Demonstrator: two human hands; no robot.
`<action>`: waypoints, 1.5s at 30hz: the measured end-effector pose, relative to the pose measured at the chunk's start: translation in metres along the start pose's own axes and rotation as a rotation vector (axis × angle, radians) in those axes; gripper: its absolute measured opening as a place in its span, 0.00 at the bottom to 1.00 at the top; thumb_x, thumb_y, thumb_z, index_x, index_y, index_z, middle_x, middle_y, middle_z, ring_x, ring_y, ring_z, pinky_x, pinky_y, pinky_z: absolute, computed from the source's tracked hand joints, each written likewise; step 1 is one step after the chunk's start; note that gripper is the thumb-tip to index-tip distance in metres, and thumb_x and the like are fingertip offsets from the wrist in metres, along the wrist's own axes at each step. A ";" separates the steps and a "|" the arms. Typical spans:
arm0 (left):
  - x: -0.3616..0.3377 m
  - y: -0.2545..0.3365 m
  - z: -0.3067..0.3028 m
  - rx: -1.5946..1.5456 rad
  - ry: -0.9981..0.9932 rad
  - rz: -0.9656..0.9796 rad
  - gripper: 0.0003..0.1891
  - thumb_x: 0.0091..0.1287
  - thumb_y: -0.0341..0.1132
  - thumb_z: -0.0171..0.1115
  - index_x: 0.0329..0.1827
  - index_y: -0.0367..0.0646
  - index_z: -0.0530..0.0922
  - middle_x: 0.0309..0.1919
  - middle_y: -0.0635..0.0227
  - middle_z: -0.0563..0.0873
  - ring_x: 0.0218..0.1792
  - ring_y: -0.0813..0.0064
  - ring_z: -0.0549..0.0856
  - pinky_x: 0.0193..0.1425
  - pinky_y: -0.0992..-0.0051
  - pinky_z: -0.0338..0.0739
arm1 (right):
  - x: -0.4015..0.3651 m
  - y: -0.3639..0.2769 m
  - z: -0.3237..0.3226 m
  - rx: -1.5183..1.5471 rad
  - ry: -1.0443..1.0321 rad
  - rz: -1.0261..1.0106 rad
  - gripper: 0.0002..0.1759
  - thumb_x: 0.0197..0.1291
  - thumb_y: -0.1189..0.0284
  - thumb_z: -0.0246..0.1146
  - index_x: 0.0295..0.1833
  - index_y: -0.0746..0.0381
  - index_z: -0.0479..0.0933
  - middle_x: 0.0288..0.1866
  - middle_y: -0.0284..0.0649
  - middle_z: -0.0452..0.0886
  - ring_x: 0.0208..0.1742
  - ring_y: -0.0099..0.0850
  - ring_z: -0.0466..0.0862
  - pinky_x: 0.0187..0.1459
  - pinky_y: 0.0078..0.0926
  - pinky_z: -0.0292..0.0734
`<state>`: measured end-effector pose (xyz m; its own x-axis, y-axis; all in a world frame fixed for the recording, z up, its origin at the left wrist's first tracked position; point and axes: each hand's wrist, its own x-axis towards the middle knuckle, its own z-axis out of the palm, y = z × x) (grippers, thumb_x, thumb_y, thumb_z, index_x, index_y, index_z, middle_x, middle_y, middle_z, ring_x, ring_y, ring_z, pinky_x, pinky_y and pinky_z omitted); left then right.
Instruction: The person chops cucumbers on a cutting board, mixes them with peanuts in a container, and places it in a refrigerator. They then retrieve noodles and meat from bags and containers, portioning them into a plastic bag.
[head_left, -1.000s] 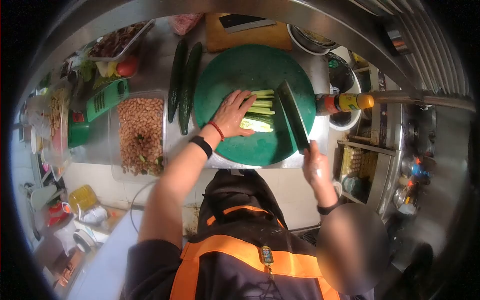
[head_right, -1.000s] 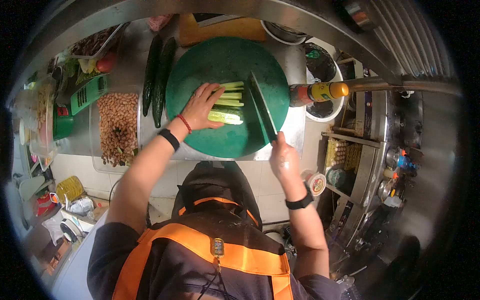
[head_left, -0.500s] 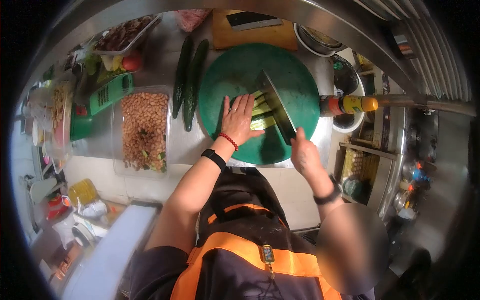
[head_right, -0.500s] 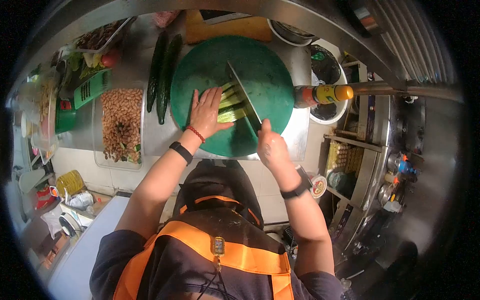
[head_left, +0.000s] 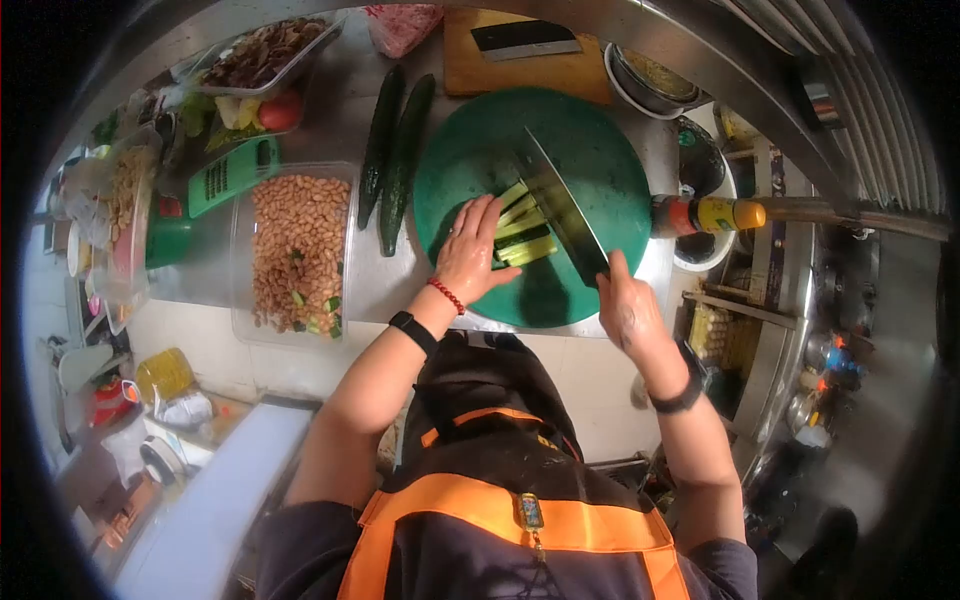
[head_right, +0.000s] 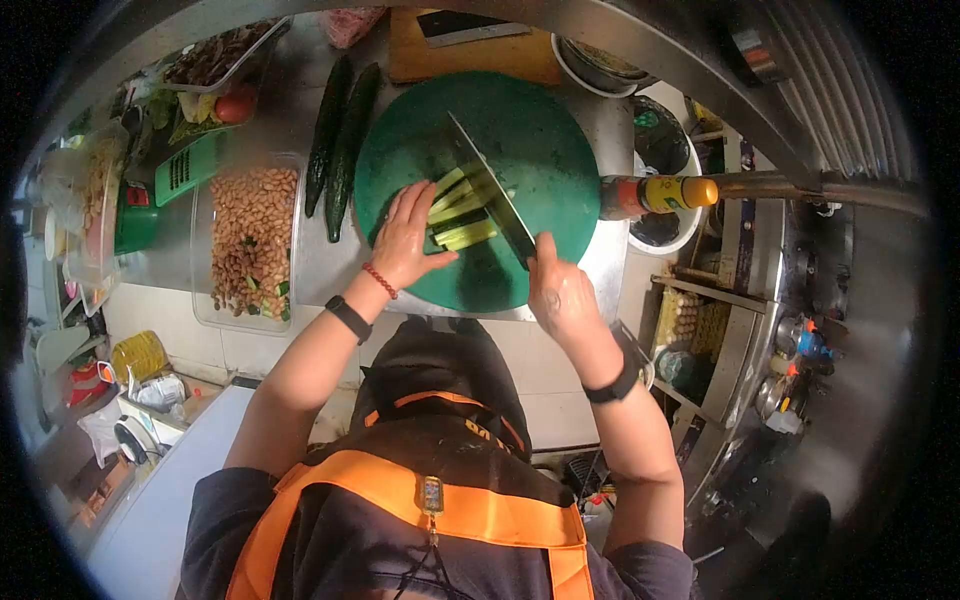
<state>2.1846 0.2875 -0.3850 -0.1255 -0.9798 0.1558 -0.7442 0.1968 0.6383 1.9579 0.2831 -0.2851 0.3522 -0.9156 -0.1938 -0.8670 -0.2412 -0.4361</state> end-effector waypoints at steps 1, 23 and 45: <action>0.000 -0.001 0.000 -0.008 0.021 -0.009 0.46 0.42 0.39 0.76 0.65 0.35 0.61 0.62 0.51 0.66 0.65 0.52 0.64 0.68 0.62 0.62 | -0.001 0.000 0.005 -0.001 0.000 0.003 0.11 0.63 0.73 0.52 0.45 0.64 0.59 0.23 0.61 0.76 0.29 0.61 0.77 0.29 0.55 0.71; 0.000 -0.025 0.010 -0.151 0.204 0.114 0.19 0.45 0.28 0.70 0.41 0.37 0.75 0.46 0.57 0.75 0.48 0.54 0.75 0.52 0.63 0.72 | 0.009 -0.011 0.045 -0.059 -0.111 0.003 0.10 0.62 0.74 0.52 0.44 0.65 0.60 0.23 0.58 0.76 0.28 0.58 0.78 0.30 0.53 0.73; 0.099 0.077 -0.067 0.165 -1.027 0.393 0.30 0.68 0.65 0.26 0.71 0.71 0.58 0.75 0.59 0.42 0.74 0.55 0.36 0.74 0.52 0.30 | -0.031 0.042 -0.041 -0.331 0.162 -0.277 0.04 0.55 0.72 0.55 0.36 0.58 0.69 0.22 0.39 0.73 0.22 0.37 0.81 0.23 0.36 0.76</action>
<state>2.1591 0.2080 -0.2696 -0.7985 -0.4292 -0.4221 -0.6020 0.5674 0.5619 1.8963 0.2884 -0.2616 0.5496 -0.8344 0.0421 -0.8232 -0.5495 -0.1431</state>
